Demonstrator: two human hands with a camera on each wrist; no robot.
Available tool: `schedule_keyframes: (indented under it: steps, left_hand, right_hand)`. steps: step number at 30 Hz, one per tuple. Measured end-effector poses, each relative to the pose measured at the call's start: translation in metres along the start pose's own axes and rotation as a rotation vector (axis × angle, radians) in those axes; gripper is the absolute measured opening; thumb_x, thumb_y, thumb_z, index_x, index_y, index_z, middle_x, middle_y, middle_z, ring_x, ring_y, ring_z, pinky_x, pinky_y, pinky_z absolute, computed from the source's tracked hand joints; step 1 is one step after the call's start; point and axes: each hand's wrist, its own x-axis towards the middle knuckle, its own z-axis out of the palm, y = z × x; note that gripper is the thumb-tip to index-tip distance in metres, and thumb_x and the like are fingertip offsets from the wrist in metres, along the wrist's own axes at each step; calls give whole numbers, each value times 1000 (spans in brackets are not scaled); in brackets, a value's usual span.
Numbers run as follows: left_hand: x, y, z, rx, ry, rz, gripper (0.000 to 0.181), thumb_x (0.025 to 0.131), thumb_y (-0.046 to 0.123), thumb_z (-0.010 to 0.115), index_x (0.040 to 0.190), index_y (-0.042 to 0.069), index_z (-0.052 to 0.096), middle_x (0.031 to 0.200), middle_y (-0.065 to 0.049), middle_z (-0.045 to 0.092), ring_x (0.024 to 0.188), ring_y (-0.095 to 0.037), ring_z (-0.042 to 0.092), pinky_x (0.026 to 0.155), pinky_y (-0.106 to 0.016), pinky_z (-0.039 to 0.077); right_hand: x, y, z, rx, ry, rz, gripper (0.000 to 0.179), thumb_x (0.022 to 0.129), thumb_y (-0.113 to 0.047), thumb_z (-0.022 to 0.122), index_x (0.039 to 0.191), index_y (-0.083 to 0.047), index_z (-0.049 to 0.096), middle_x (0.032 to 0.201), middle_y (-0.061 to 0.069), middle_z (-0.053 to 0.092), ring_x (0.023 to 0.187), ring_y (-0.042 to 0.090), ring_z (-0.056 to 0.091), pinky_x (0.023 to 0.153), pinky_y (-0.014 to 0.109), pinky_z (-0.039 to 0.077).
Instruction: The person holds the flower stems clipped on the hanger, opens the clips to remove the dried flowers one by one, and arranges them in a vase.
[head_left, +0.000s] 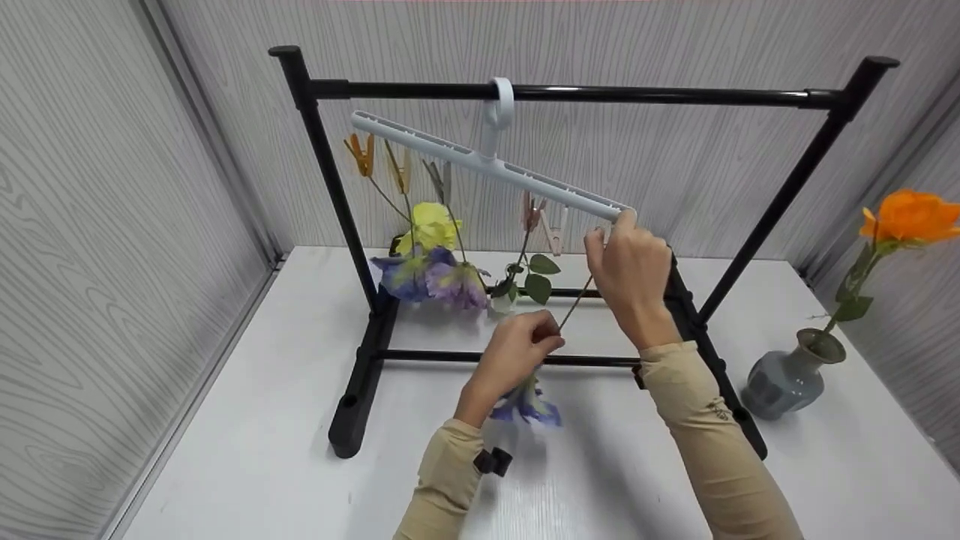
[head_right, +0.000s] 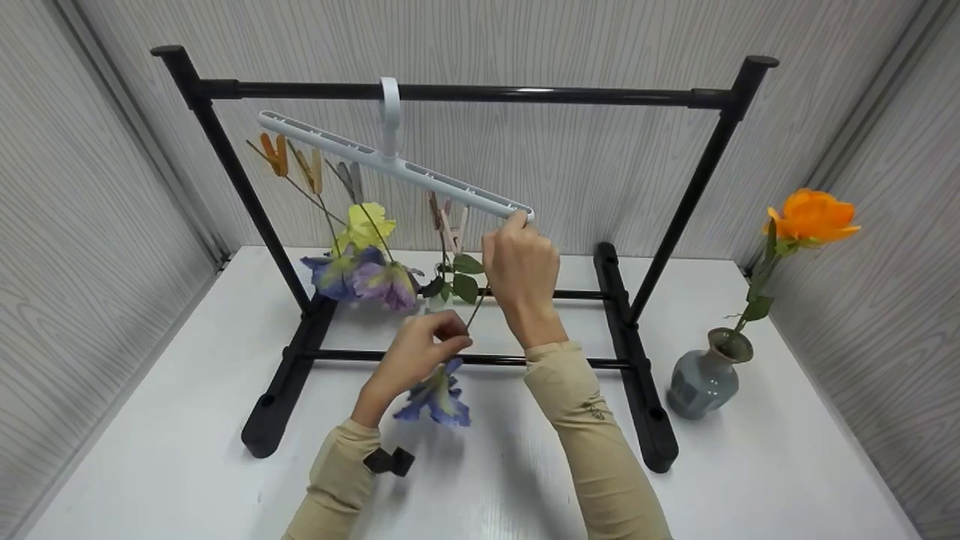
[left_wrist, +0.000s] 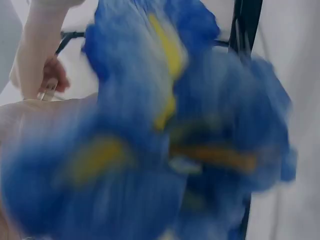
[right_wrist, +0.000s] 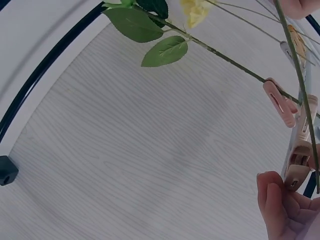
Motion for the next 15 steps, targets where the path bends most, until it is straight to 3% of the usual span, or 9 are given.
schedule_keyframes:
  steps: [3,6,11,15]
  left_hand:
    - [-2,-4,-15,215,69,-14,4,85,17,72,86,15,70,78,5,66,68,-8,59,60,-26,48]
    - [-5,-8,-23,363,152,-19,4,83,15,74,87,17,73,81,3,67,71,-15,63,59,-32,50]
    - [-8,-11,-30,527,269,9,11,79,8,75,85,17,76,81,-1,65,74,-24,65,59,-42,53]
    - [-9,-10,-33,590,334,40,13,80,5,74,84,17,77,83,-3,65,78,-25,63,64,-42,54]
  right_hand:
    - [2,2,-1,32,-3,2,17,82,-9,54,71,2,50,48,9,39,40,30,42,37,49,37]
    - [2,4,-1,57,4,3,15,83,-7,53,72,2,50,48,10,41,40,31,42,38,50,37]
    - [1,6,0,71,3,-1,16,83,-8,56,72,2,50,49,8,39,40,28,40,37,49,36]
    - [-1,7,2,118,-5,-8,25,84,-16,64,74,1,50,51,5,39,41,23,39,36,44,35]
